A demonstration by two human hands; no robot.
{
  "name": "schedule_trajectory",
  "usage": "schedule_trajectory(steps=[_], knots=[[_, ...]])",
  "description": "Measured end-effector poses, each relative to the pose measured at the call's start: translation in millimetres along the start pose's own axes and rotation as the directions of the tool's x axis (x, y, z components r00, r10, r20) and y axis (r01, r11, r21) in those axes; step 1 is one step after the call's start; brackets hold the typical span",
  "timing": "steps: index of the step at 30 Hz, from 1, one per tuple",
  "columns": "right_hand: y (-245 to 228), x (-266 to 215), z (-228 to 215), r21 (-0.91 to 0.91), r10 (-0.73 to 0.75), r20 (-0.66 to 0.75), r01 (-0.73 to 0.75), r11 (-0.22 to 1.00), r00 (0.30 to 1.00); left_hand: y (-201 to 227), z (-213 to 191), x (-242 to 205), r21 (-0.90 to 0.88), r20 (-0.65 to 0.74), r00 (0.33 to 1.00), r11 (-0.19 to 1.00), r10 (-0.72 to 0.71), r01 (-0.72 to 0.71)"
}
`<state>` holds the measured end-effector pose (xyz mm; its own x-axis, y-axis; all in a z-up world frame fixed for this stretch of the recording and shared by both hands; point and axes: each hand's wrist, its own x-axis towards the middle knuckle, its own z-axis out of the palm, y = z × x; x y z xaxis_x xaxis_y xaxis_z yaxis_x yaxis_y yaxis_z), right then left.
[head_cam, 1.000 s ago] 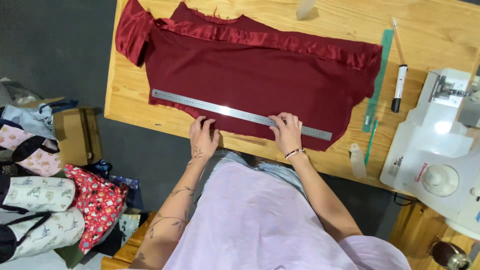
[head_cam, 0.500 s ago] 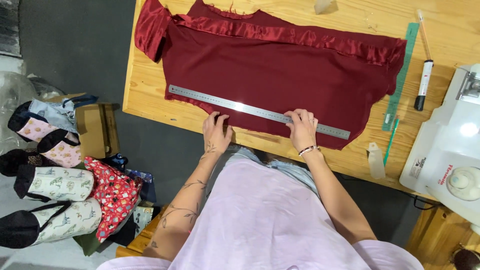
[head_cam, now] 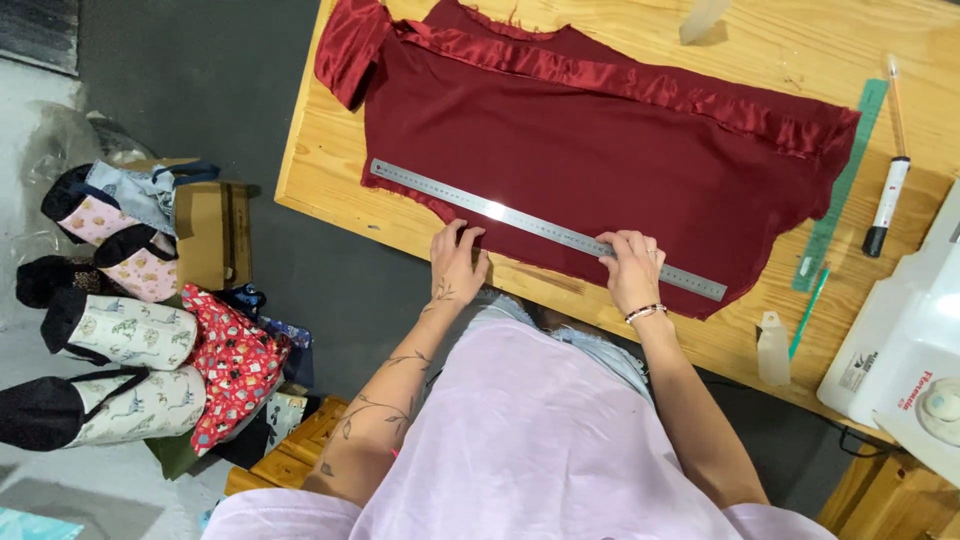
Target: The person lays a piece of red fabric on a wooden table and smooths it out. They use a metal ruler and a clear plastic ruler to measure and mark the fabric with a pen, adjusting the rulers to ensure straight lines.
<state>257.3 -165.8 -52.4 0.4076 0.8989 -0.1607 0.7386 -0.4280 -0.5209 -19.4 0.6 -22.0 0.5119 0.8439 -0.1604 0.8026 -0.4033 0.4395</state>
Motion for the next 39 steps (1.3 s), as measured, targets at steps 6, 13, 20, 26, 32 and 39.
schedule_trajectory(steps=[6,13,20,26,32,39], knots=[[-3.7,-0.5,-1.4,0.044,0.010,-0.006,-0.010,0.999,1.000,-3.7,5.0,-0.7,0.004,-0.016,1.000,1.000,0.012,-0.012],[-6.7,-0.4,-0.9,0.048,0.030,-0.008,-0.030,0.998,1.000,-4.5,5.0,-0.6,-0.010,-0.009,1.000,1.000,0.016,-0.016],[-10.5,1.3,-4.9,0.067,0.049,0.019,-0.051,0.996,0.999,-7.4,7.7,2.4,-0.004,-0.011,1.000,1.000,0.012,-0.012],[-12.1,1.7,-4.1,0.048,0.053,0.021,-0.054,0.997,0.998,-6.8,8.0,3.3,0.015,-0.028,0.999,1.000,0.022,-0.021],[-21.5,-7.2,-18.0,0.040,0.093,-0.014,-0.092,0.995,0.996,15.0,-16.7,-3.1,-0.086,-0.044,0.994,0.991,0.098,-0.102],[35.5,-15.4,-75.6,0.055,0.128,-0.457,-0.115,0.992,0.880,34.9,-29.0,-10.6,-0.283,0.008,0.970,0.931,0.243,-0.231]])
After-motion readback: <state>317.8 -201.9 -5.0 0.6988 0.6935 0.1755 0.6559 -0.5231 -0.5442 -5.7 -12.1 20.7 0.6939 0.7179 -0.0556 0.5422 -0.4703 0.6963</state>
